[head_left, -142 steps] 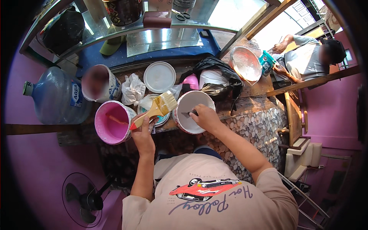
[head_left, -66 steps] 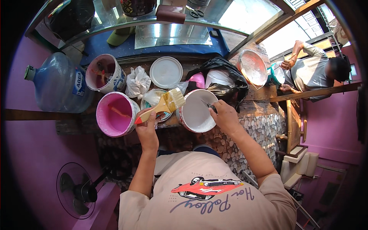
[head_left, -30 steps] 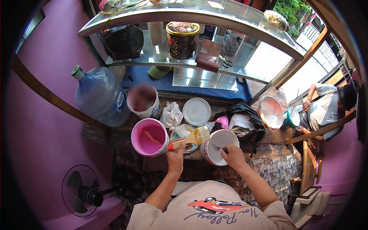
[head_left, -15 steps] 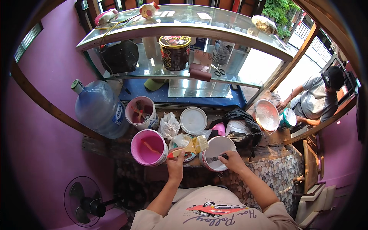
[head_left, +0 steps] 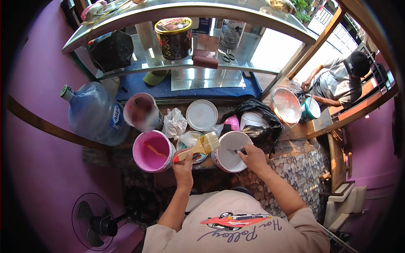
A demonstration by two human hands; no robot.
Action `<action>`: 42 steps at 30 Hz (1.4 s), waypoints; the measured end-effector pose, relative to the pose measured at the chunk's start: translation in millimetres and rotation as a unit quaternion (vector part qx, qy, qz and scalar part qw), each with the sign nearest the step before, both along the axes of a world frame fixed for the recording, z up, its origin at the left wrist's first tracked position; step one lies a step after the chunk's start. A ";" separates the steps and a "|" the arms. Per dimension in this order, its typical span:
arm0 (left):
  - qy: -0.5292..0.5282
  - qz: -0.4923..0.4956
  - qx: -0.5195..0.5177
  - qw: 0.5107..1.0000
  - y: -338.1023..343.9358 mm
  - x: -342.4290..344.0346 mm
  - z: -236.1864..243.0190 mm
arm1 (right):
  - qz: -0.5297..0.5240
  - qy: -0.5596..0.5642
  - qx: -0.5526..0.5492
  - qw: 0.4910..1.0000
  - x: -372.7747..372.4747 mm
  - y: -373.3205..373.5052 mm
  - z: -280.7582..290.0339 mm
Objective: The person prepares a container of white paint by stirring it with a stick and cleaning the edges of the container with a cloth before dipping a brush into the mixture.
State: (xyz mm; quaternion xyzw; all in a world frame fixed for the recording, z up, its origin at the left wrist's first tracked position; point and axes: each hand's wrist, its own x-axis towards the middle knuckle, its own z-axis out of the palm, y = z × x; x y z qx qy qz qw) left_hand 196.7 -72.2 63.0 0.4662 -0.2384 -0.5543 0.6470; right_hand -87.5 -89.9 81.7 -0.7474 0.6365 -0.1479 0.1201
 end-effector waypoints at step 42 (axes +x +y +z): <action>0.009 0.003 0.017 1.000 12.6 -6.5 8.6 | 0.041 0.118 0.016 0.992 -2.0 -14.9 -8.6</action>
